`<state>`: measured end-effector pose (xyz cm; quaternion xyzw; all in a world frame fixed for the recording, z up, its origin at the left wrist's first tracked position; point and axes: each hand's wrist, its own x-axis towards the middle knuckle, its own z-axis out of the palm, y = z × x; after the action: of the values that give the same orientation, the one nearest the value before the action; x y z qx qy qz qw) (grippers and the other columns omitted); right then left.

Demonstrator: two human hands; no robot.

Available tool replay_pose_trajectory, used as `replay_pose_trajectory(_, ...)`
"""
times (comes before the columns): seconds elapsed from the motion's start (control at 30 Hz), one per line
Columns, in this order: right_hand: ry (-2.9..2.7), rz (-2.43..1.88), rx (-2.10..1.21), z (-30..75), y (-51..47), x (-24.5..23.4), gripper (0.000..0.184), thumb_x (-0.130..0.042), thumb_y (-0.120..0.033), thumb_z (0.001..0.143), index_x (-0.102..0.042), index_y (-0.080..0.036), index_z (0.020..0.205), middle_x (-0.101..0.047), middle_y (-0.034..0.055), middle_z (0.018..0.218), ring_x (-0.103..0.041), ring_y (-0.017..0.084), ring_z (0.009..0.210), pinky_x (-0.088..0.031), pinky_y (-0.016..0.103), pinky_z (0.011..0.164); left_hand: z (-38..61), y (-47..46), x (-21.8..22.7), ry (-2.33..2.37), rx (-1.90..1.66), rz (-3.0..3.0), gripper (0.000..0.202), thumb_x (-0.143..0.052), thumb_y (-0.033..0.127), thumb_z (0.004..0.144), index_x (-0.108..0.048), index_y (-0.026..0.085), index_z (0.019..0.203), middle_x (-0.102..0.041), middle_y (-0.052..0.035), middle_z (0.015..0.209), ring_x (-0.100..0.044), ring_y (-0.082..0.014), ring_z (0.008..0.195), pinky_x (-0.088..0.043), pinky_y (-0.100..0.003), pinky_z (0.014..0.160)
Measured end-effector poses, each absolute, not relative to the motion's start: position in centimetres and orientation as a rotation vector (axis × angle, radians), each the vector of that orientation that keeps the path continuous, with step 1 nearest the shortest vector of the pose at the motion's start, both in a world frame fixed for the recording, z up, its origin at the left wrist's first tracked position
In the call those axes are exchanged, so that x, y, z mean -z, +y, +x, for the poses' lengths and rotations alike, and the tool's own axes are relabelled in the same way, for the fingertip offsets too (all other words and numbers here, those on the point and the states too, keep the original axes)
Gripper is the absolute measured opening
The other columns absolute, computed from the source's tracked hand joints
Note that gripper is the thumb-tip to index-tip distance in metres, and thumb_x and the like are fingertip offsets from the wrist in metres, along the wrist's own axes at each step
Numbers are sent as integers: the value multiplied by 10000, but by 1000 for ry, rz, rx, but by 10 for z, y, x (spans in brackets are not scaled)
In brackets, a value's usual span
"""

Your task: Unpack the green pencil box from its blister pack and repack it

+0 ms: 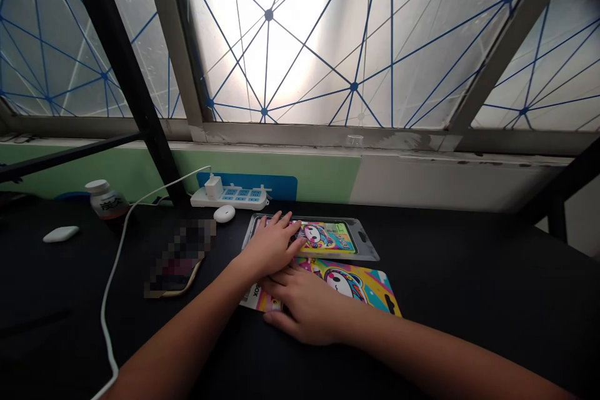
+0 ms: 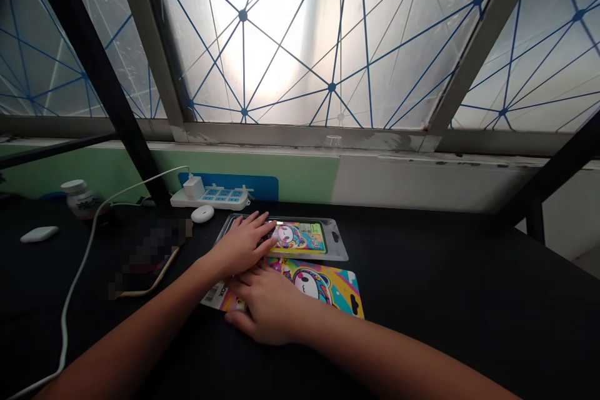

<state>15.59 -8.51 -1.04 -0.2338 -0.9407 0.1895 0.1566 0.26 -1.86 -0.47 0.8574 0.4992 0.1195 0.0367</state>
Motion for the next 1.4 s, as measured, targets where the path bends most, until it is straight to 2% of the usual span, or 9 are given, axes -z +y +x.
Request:
replay_pose_trajectory(0.3, -2761, -478, -589, 168, -70, 11, 496, -558, -363, 964, -545, -169, 1420, -603, 127, 1413, -519, 258, 1329, -298, 393, 1171, 1, -18, 4, 1526, -355, 2653, 550, -317, 538, 1026, -480, 257, 1470, -365, -107, 1603, -288, -357, 1482, -242, -615, 1155)
replay_pose_trajectory(0.5, -2771, -483, -583, 168, -64, 10, 432, -561, -351, 972, -604, -168, 1361, -678, 107, 1314, -591, 242, 1235, -378, 353, 1108, 5, -21, 3, 1557, -369, 2653, 536, -326, 515, 1029, -488, 244, 1462, -381, -116, 1594, -301, -356, 1477, -259, -601, 1150)
replay_pose_trajectory(0.73, -2789, -464, -334, 159, -64, 16, 307, -556, -327, 972, -686, -143, 1181, -752, 85, 1115, -664, 233, 1032, -449, 341, 984, 9, -20, 5, 1564, -401, 2629, 534, -359, 519, 1022, -511, 238, 1449, -391, -115, 1588, -311, -357, 1472, -254, -594, 1155)
replay_pose_trajectory(0.8, -2767, -394, -171, 158, -65, 17, 267, -498, -288, 988, -715, -150, 1062, -758, 83, 1013, -667, 220, 958, -453, 343, 953, 8, -19, 5, 1562, -414, 2617, 534, -360, 524, 1021, -518, 235, 1442, -395, -117, 1585, -307, -355, 1475, -257, -598, 1154)
replay_pose_trajectory(0.93, -2742, -492, 106, 173, -54, 3, 347, -409, -283, 1000, -699, -212, 825, -714, 65, 814, -629, 205, 781, -467, 362, 833, 6, -20, 4, 1555, -451, 2595, 530, -347, 507, 1029, -475, 236, 1466, -388, -106, 1591, -303, -331, 1480, -265, -586, 1161)
replay_pose_trajectory(1.0, -2688, -794, 125, 193, -38, -7, 348, -409, -340, 1005, -694, -215, 851, -701, 83, 856, -618, 218, 816, -462, 368, 814, 6, -20, 3, 1558, -478, 2586, 518, -346, 485, 1032, -457, 242, 1475, -386, -94, 1594, -302, -314, 1482, -258, -582, 1169)
replay_pose_trajectory(1.1, -2569, -1130, 114, 231, -8, -16, 376, -423, -405, 1007, -698, -153, 962, -669, 145, 914, -603, 263, 863, -464, 397, 786, 6, -21, 2, 1586, -528, 2571, 510, -355, 483, 1028, -468, 241, 1463, -422, -93, 1573, -326, -311, 1468, -232, -596, 1176)
replay_pose_trajectory(1.23, -2568, -1310, -12, 264, 18, -15, 442, -524, -567, 942, -704, -182, 1064, -650, 129, 1003, -605, 276, 941, -486, 394, 812, 8, -21, 2, 1616, -557, 2556, 486, -378, 480, 1014, -538, 229, 1399, -498, -107, 1515, -382, -335, 1426, -255, -621, 1156)
replay_pose_trajectory(1.4, -2610, -1399, -122, 268, 23, -14, 556, -662, -646, 816, -696, -215, 1166, -628, 121, 1087, -598, 302, 1026, -483, 408, 866, 12, -21, 4, 1615, -595, 2536, 463, -420, 460, 997, -558, 226, 1371, -519, -114, 1495, -403, -329, 1411, -259, -609, 1157)
